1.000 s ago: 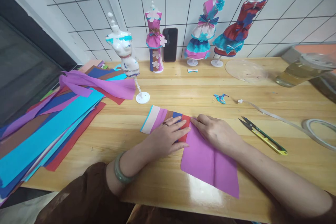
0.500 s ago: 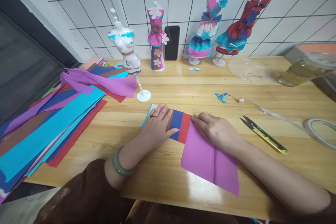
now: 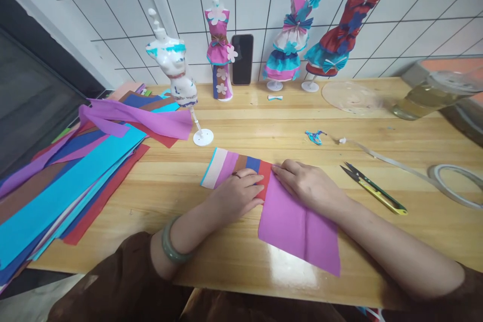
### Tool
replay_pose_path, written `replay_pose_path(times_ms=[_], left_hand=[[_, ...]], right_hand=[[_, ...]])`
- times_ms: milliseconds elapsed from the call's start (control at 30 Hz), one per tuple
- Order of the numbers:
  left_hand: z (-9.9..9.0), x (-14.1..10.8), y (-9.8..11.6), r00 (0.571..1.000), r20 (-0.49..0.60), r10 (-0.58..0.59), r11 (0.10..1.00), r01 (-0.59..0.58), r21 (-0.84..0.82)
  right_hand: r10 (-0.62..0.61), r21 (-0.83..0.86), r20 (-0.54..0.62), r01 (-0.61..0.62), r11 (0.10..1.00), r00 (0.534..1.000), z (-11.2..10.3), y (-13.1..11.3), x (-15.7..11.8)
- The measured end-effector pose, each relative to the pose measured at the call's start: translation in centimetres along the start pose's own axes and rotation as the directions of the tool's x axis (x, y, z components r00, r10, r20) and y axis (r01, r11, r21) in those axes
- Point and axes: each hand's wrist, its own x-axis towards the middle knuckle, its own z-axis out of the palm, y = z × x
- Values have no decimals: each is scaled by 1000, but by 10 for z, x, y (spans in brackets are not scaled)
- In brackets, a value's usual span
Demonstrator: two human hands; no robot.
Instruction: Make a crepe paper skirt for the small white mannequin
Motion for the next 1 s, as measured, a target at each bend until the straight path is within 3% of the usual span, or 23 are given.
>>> replay_pose_path(times_ms=[567, 1000], left_hand=[[-4, 0, 1, 1000, 17, -4, 1000, 3, 12], [3, -2, 2, 999, 18, 35, 991, -37, 125]], right_hand=[[-7, 9, -20, 7, 1000, 1000, 5, 3, -3], [-3, -8, -18, 3, 1000, 1000, 4, 1, -2]])
